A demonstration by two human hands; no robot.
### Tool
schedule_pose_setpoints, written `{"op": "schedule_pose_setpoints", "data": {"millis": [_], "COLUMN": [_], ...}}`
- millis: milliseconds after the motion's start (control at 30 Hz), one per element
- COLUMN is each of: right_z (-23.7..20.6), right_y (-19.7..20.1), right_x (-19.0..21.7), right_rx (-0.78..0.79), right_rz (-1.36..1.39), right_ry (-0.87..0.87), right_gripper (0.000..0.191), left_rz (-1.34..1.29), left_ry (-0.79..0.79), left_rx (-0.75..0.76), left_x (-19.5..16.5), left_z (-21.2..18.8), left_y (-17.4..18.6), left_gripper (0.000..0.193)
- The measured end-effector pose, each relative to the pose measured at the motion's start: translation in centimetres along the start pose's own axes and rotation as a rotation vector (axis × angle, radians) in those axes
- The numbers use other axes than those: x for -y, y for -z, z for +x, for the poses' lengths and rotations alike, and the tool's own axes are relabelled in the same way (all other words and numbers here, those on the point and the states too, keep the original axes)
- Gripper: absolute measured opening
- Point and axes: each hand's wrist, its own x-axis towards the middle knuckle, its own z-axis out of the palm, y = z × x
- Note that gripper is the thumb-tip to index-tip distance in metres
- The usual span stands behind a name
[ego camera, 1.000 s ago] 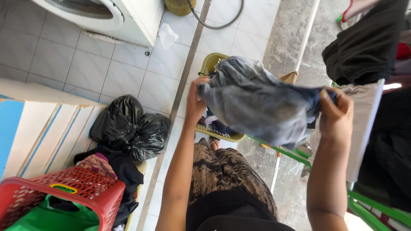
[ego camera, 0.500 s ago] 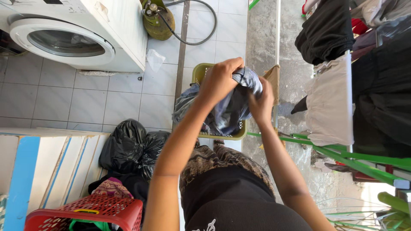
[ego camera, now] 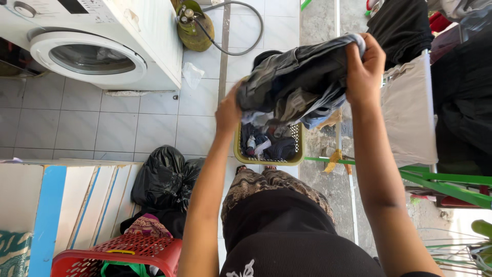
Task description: The person takes clothes from a laundry basket, shakes them out, and hangs them on a drying rack using hangers. Items handled include jeans, a red top, and a pink dress. The person places each item on a hanger and hangs it on the rack.
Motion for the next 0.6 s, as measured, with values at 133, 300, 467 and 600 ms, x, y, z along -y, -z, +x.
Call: {"op": "schedule_pose_setpoints", "data": {"millis": [133,300,467,600], "right_z": [0.9,1.8,3.4,4.1], "right_y": [5.4,12.8,16.1,14.9], "right_x": [2.2,-0.8,-4.8,-3.2], "right_rx": [0.255,0.077,-0.173,-0.066], "right_rz": [-0.554,-1.435,-0.963,0.02], "right_ry": [0.163,0.488,-0.018,-0.279], "right_gripper": [0.025,0.037,0.015,0.025], "left_rz": [-0.183,-0.361,-0.343,-0.26], "left_ry": [-0.03,-0.398,-0.421,-0.56], "left_rx": [-0.132,-0.296,-0.154,-0.17], "left_x": [4.1,-0.9,-7.8,-7.2], "left_z": [6.0,12.7,11.3,10.3], "left_y": [1.7,9.7,14.3,16.3], "left_gripper": [0.026,0.032,0.027,0.016]}}
